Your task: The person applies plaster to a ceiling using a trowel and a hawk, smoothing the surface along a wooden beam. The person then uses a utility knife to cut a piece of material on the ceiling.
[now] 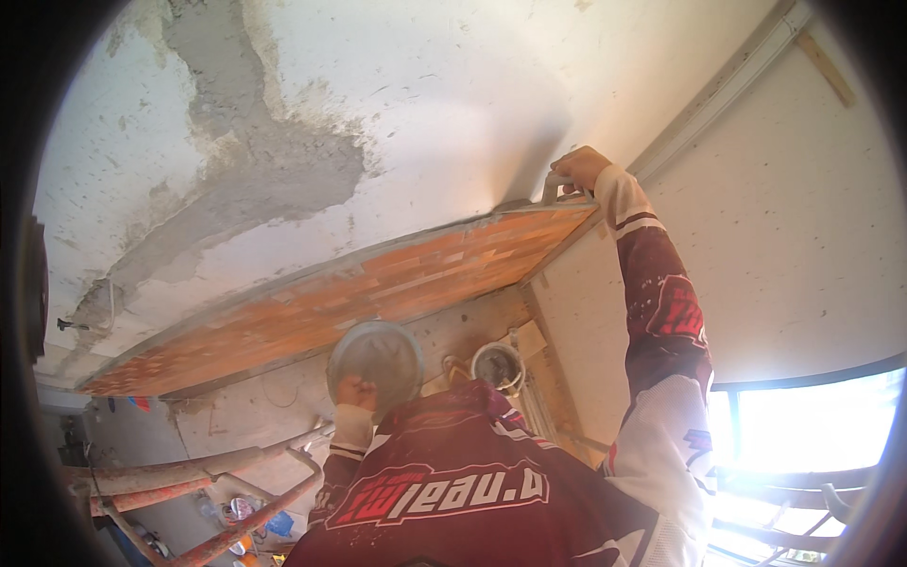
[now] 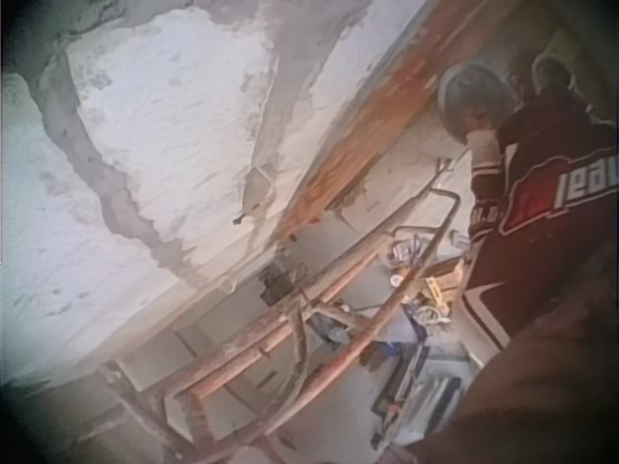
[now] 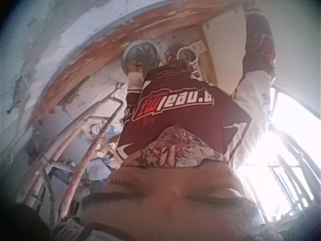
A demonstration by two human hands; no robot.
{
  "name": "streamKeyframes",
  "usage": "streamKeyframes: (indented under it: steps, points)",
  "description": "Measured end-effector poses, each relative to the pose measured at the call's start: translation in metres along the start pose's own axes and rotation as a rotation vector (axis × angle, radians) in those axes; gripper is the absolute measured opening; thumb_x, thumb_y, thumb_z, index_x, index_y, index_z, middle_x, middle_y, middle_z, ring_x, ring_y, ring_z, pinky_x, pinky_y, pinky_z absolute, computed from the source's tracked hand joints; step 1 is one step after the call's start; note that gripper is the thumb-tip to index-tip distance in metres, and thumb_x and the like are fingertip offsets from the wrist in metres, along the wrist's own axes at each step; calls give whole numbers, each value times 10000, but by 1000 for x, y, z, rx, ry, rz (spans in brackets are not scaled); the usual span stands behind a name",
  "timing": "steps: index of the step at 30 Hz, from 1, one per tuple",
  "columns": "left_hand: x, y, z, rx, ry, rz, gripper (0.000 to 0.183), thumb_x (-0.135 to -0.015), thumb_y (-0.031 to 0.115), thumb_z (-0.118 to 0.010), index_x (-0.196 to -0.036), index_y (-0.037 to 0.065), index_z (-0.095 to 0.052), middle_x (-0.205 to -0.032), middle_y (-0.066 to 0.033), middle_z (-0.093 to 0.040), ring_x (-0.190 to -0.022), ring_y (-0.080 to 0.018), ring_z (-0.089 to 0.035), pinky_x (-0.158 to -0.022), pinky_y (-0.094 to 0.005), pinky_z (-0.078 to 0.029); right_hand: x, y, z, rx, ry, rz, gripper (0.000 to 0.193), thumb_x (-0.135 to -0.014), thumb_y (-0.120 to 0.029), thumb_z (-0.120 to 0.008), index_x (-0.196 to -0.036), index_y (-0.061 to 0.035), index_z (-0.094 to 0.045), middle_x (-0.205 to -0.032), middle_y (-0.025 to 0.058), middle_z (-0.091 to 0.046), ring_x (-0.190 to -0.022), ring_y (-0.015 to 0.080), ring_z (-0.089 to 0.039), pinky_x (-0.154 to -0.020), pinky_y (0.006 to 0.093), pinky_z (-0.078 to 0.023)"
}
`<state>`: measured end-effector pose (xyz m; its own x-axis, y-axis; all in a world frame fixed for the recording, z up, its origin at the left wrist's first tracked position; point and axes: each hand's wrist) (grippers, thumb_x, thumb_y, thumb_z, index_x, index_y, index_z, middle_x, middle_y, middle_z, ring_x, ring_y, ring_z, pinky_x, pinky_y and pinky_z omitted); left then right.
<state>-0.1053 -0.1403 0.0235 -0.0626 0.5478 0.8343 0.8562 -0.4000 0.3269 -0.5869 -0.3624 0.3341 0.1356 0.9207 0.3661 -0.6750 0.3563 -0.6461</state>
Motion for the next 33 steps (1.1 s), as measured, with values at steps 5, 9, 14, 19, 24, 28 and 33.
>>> streamKeyframes:
  steps: [5,9,14,19,24,28,33]
  points:
    - [9,-1,-5,-9,7,-29,96,-692,69,-516,-740,104,-440,-669,-21,-389,-574,-160,-401,-589,-331,-401,6,-19,12,152,10,-76,335,-766,-133,-502,-1059,-6,-603,-818,102,-623,-589,140,-550,-543,275,-442]
    - [13,-4,-8,-16,30,-18,87,-694,77,-514,-706,107,-434,-655,-22,-385,-571,-154,-393,-608,-326,-395,-8,2,28,240,22,-26,333,-774,-162,-512,-1059,-17,-606,-789,94,-626,-598,141,-549,-534,277,-425]
    - [16,-3,-7,-38,-11,-30,91,-689,70,-509,-680,109,-427,-643,-16,-381,-565,-149,-388,-612,-326,-392,-4,-5,33,237,68,-128,345,-784,-205,-528,-1066,-21,-604,-790,92,-628,-611,151,-551,-541,285,-422]
    - [15,-7,-5,-48,-7,-39,93,-686,66,-508,-680,108,-426,-638,-14,-383,-562,-149,-390,-601,-328,-396,-5,-4,42,268,70,-131,327,-787,-249,-542,-1003,-16,-621,-785,92,-626,-616,156,-548,-551,300,-423]
    - [10,-10,1,-50,-19,-41,97,-684,69,-517,-687,107,-428,-642,-16,-386,-564,-150,-395,-606,-329,-401,-4,-4,46,287,57,-149,307,-788,-264,-543,-942,-13,-629,-764,82,-616,-590,150,-525,-530,303,-407]
    - [12,-11,0,-37,5,-47,100,-687,78,-522,-693,107,-427,-647,-12,-381,-566,-149,-397,-614,-330,-402,-3,-11,44,302,58,-152,315,-787,-274,-544,-941,-12,-629,-746,75,-609,-582,146,-520,-517,303,-391]
    - [12,-12,4,-48,-33,-56,97,-692,79,-519,-699,104,-425,-651,-9,-374,-566,-149,-394,-617,-330,-401,5,-20,38,307,35,-93,322,-786,-256,-532,-979,-15,-623,-774,70,-610,-621,151,-560,-537,296,-400]
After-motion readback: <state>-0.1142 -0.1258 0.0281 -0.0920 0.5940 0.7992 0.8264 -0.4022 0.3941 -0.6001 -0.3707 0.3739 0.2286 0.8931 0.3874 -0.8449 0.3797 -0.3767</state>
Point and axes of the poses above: each hand's wrist, its own x-axis away from the middle knuckle, its own z-axis out of the back of the hand, y = z × x
